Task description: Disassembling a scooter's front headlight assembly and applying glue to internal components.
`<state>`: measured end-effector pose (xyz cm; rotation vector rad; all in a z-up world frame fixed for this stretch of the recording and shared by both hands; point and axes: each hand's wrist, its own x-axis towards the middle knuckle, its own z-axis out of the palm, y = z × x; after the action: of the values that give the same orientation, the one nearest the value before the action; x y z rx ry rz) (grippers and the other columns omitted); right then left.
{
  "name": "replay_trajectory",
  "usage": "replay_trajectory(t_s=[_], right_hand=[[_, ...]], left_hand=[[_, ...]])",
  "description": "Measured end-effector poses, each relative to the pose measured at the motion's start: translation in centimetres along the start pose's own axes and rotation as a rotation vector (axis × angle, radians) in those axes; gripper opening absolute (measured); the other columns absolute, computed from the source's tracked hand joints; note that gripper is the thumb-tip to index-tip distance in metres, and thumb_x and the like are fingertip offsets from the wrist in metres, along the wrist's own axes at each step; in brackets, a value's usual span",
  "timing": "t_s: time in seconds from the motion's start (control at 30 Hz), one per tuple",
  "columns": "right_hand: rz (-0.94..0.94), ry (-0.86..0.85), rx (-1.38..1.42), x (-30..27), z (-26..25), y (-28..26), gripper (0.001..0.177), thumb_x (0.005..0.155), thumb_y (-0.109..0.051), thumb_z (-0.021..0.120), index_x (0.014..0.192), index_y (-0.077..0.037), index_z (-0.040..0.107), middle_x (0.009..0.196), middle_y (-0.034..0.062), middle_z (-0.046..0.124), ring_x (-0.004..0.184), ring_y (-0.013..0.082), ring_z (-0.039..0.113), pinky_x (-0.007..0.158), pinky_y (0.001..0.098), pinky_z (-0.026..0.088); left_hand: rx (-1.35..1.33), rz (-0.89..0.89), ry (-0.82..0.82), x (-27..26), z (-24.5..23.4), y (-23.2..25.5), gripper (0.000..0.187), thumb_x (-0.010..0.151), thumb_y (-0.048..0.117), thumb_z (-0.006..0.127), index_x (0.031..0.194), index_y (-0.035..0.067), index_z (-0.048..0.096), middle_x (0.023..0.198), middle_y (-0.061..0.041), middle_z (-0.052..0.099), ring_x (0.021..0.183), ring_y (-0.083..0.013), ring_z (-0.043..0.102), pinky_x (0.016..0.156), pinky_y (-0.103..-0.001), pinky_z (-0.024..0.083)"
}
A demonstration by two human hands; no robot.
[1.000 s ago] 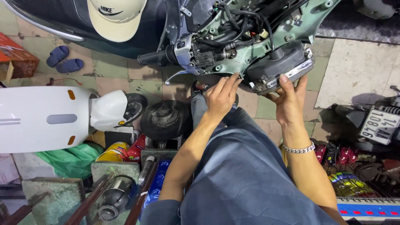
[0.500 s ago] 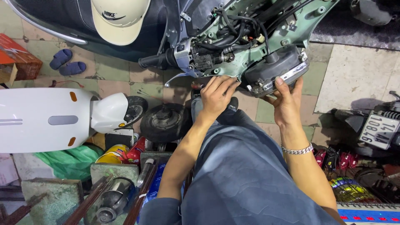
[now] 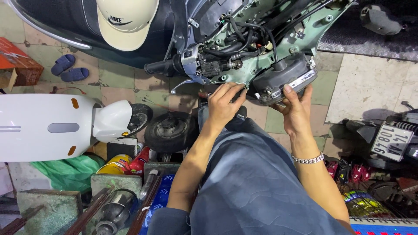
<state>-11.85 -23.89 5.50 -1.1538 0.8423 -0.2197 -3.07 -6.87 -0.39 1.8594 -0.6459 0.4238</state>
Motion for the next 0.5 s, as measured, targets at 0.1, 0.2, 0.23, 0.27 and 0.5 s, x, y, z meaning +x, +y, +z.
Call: replay_trajectory(t_s=[0.1, 0.2, 0.23, 0.27, 0.5], right_hand=[[-0.021, -0.03, -0.029, 0.3, -0.9, 0.7, 0.078, 0.095, -0.035, 0.078, 0.151, -0.018, 0.027, 0.119, 0.0104, 0.044, 0.099, 0.0268, 0.07, 0.081, 0.0512, 0.065], [-0.03, -0.03, -0.028, 0.3, -0.7, 0.6, 0.079, 0.095, -0.035, 0.078, 0.151, -0.017, 0.025, 0.12, 0.0104, 0.044, 0.099, 0.0256, 0.069, 0.081, 0.0519, 0.065], [-0.029, -0.03, -0.029, 0.3, -0.7, 0.6, 0.079, 0.095, -0.035, 0.078, 0.151, -0.017, 0.025, 0.12, 0.0104, 0.044, 0.099, 0.0256, 0.069, 0.081, 0.0519, 0.065], [-0.025, -0.028, -0.02, 0.2, -0.7, 0.5, 0.081, 0.095, -0.035, 0.079, 0.152, -0.017, 0.024, 0.12, 0.0105, 0.044, 0.1, 0.0255, 0.069, 0.082, 0.0523, 0.065], [-0.007, -0.013, -0.002, 0.4, -0.4, 0.3, 0.092, 0.094, -0.036, 0.082, 0.155, -0.015, 0.017, 0.122, 0.0127, 0.042, 0.104, 0.0279, 0.068, 0.082, 0.051, 0.067]], left_hand=[[0.044, -0.009, 0.023, -0.3, 0.2, 0.6, 0.013, 0.084, 0.006, 0.081, 0.095, 0.01, 0.075, 0.083, -0.002, 0.067, 0.078, -0.0208, 0.072, 0.068, -0.027, 0.059], [0.049, -0.002, 0.028, -0.2, 0.2, 0.7, 0.01, 0.086, 0.005, 0.078, 0.095, 0.009, 0.075, 0.082, -0.002, 0.067, 0.076, -0.0209, 0.072, 0.067, -0.027, 0.059], [0.05, -0.003, 0.028, -1.2, 0.9, -0.3, 0.01, 0.086, 0.005, 0.078, 0.095, 0.009, 0.075, 0.082, -0.002, 0.067, 0.076, -0.0209, 0.072, 0.067, -0.027, 0.059], [0.084, 0.019, 0.018, -2.3, 1.6, -1.3, 0.01, 0.084, 0.008, 0.08, 0.092, 0.01, 0.074, 0.081, -0.002, 0.066, 0.077, -0.0214, 0.071, 0.068, -0.028, 0.059], [0.053, -0.053, 0.003, 0.0, -0.6, 0.4, 0.021, 0.085, 0.013, 0.082, 0.104, 0.009, 0.073, 0.091, -0.004, 0.068, 0.081, -0.0211, 0.073, 0.068, -0.03, 0.06]])
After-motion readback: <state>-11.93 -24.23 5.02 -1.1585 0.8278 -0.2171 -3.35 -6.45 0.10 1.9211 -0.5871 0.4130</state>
